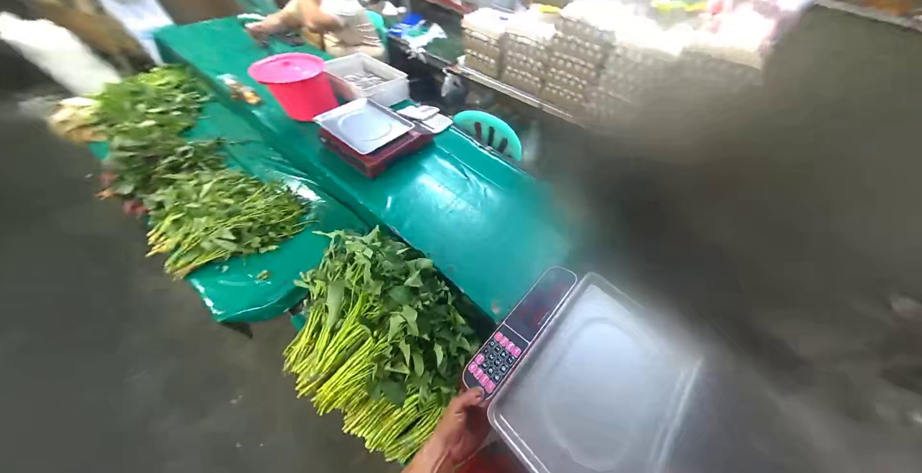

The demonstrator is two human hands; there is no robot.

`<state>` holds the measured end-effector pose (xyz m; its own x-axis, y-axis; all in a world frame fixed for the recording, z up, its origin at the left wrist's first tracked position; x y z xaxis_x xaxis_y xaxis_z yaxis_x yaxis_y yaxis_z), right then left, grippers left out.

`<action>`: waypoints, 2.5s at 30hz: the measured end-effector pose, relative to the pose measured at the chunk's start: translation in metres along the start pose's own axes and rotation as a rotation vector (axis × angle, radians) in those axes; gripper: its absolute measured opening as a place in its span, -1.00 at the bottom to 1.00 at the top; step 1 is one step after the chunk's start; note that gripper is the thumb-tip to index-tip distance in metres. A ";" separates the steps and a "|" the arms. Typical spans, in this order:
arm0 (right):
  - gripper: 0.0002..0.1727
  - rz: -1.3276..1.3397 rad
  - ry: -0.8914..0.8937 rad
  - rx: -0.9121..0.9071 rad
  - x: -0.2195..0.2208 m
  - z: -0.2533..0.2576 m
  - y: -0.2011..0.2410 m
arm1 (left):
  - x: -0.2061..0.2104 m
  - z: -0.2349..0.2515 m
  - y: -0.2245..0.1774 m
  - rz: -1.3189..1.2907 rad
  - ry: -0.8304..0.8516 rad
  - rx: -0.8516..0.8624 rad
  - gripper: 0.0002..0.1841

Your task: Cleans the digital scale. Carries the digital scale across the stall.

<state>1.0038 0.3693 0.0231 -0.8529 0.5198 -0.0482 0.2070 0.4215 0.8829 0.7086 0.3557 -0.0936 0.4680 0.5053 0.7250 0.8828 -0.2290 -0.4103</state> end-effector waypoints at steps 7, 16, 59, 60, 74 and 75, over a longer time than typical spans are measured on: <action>-0.37 0.003 0.365 0.042 0.125 0.171 0.023 | 0.019 0.075 -0.008 -0.278 -0.164 0.219 -0.79; -0.26 -0.389 0.801 0.066 0.341 0.309 0.044 | 0.043 0.156 -0.007 -0.566 -0.406 0.643 -0.70; -0.47 -1.087 1.049 -0.818 0.502 0.476 0.166 | 0.109 0.106 0.061 0.197 -1.290 0.547 -0.64; -0.47 -0.967 1.126 -0.818 0.515 0.464 0.186 | 0.114 0.107 0.056 0.126 -1.339 0.595 -0.64; -0.32 -1.149 1.563 -1.608 0.652 0.251 0.111 | 0.229 0.240 0.038 0.758 -1.437 0.689 -0.35; -0.31 -1.171 1.592 -1.621 0.638 0.243 0.102 | 0.230 0.244 0.039 0.785 -1.442 0.667 -0.35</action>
<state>0.5970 0.9247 -0.0312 -0.0300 -0.3217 -0.9464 -0.0421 -0.9455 0.3227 0.8402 0.6660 -0.0777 0.0034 0.7997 -0.6004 0.1524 -0.5938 -0.7901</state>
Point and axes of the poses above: each hand's wrist, its own z-axis towards the middle knuckle, its own x-axis out of the palm, y = z × x, the point moved 7 cm from there along z, towards the middle knuckle, and after that the axes turned 5 degrees about -y, right-handed, at the moved point
